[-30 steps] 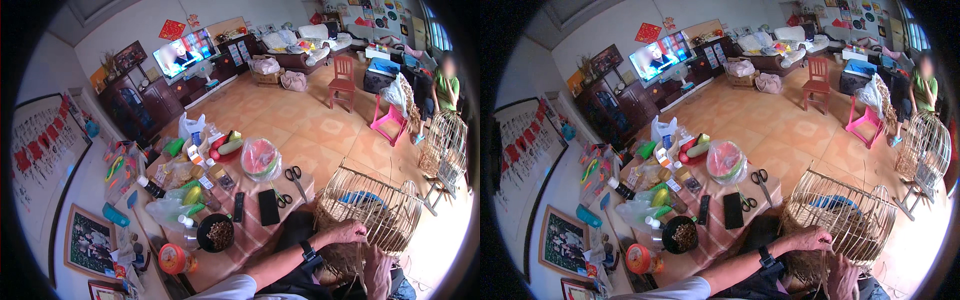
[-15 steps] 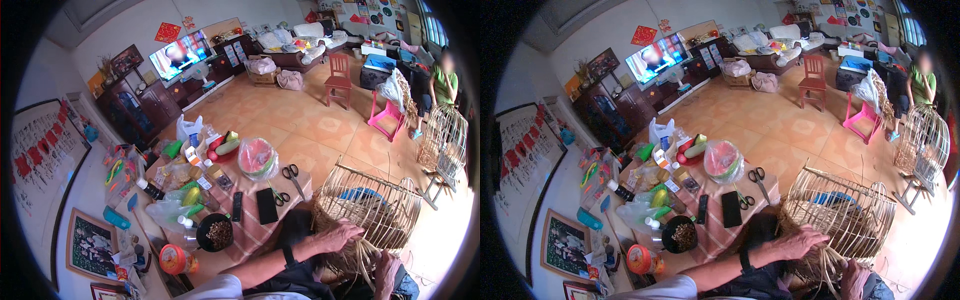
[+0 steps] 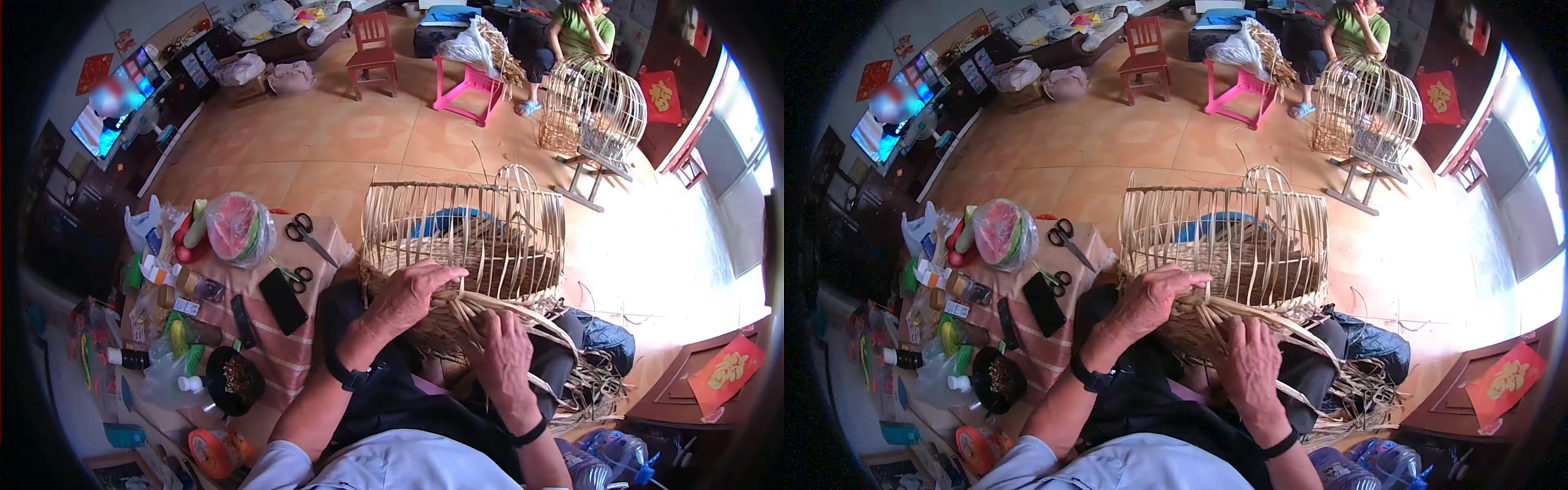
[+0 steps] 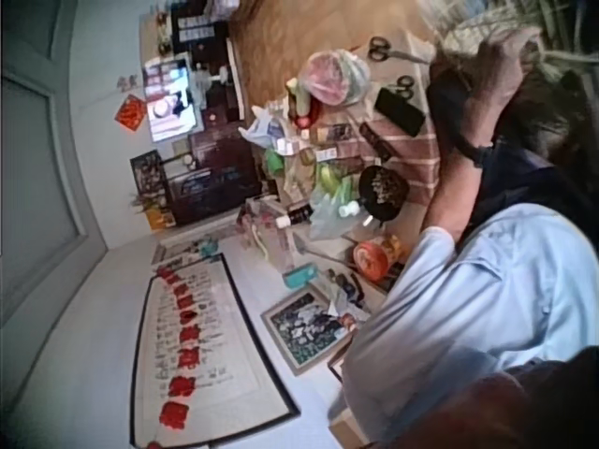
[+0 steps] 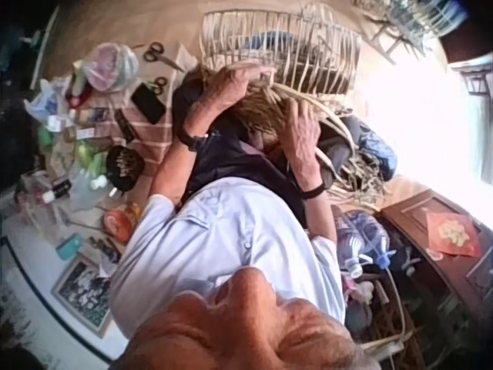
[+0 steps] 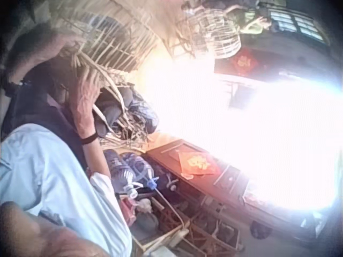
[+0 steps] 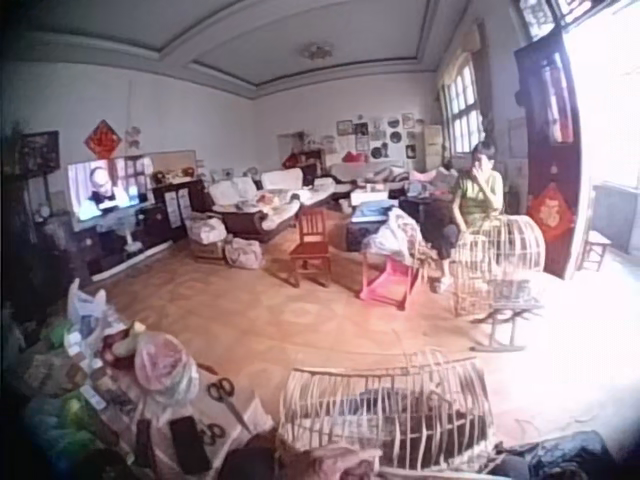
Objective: Weaving a large bamboo basket using long strips of bamboo.
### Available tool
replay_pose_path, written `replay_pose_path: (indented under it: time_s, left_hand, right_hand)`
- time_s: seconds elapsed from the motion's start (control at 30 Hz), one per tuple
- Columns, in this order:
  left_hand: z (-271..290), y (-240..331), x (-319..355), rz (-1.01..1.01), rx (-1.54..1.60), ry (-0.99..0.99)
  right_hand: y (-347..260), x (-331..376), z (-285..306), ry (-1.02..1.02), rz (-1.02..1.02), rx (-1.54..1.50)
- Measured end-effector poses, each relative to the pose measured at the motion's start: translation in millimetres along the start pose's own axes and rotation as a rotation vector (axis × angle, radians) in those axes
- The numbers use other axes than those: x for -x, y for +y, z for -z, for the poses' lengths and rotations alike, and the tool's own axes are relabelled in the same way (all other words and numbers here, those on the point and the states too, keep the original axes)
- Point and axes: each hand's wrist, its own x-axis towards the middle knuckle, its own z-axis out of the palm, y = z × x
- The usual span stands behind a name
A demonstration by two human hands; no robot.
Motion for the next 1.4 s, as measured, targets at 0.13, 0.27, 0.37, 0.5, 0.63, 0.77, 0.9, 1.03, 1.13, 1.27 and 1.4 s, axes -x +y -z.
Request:
replay_pose_path:
  time_s: [0.13,0.27,0.37,0.5,0.63,0.77,0.9,1.03,1.13,1.27,1.4]
  left_hand:
    - [-7,11,5,-0.063,-0.122,0.112]
    - [-16,-4,27,0.045,0.011,0.361]
    - [4,3,32,0.119,-0.117,0.483]
    - [2,18,28,-0.048,-0.139,0.217]
    - [-24,14,33,-0.091,-0.198,-0.009]
    - [-42,-15,29,-0.104,-0.024,0.035]
    - [-45,-20,28,-0.166,-0.038,0.132]
    - [-46,-9,27,-0.118,-0.094,0.195]
    - [-54,-5,20,-0.017,-0.059,0.216]
    - [-63,-8,20,0.013,-0.095,0.24]
    - [-60,-6,25,0.077,-0.103,0.252]
  right_hand:
    - [16,15,-26,-0.158,-0.146,-0.102]
    - [15,19,-15,-0.286,-0.162,-0.07]
    - [-2,11,9,-0.072,-0.001,-0.012]
    - [4,14,10,-0.093,0.087,0.029]
    - [2,28,8,-0.194,-0.065,-0.194]
    - [-1,37,26,-0.411,-0.215,-0.537]
    - [4,20,89,-0.562,-0.778,-1.301]
    - [34,4,113,-0.369,-0.418,-1.676]
    - [67,22,79,0.139,-0.559,-2.077]
    - [69,34,30,-0.055,-0.48,-1.806]
    - [47,8,123,-0.797,-0.06,-1.252]
